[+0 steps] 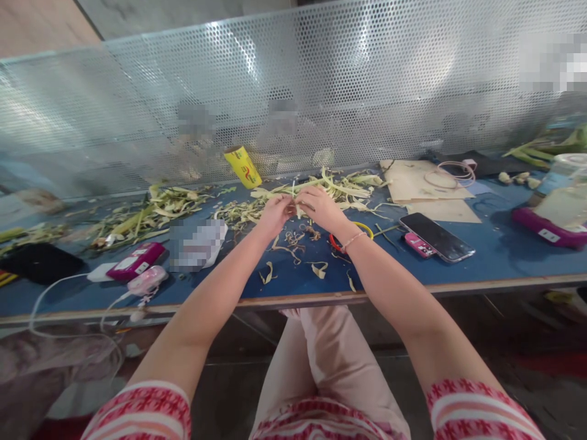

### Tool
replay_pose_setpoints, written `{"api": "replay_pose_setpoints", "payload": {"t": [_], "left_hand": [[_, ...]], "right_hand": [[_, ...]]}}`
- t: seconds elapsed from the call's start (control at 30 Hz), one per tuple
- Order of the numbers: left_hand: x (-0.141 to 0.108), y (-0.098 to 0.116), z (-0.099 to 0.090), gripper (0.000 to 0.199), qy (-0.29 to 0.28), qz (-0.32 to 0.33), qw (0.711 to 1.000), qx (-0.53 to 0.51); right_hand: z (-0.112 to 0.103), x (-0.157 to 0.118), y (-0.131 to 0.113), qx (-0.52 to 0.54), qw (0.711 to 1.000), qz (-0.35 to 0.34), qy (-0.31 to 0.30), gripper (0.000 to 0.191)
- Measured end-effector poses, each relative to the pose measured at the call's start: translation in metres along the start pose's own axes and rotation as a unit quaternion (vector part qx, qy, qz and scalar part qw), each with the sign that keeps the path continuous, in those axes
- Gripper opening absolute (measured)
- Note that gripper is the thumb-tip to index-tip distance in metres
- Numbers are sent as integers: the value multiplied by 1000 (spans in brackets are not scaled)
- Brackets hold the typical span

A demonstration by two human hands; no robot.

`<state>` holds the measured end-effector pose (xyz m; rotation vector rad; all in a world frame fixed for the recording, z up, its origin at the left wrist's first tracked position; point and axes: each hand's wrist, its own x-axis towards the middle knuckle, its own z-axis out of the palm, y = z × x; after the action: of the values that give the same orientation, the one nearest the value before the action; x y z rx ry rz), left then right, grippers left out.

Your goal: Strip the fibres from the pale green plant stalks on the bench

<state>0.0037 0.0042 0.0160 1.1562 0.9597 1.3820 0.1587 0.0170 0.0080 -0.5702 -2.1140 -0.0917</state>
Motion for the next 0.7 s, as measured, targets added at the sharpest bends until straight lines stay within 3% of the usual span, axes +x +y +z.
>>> {"api": "replay_pose_setpoints", "payload": {"t": [0.27,0.7], "left_hand": [[2,-5,-2,18,-19,117,982,145],[3,-10,-3,23,-53,134,980,133]], "right_hand": [[-2,-2,-6,-38,998,46,26,15],[5,-1,-3,54,988,144,28,14]]}}
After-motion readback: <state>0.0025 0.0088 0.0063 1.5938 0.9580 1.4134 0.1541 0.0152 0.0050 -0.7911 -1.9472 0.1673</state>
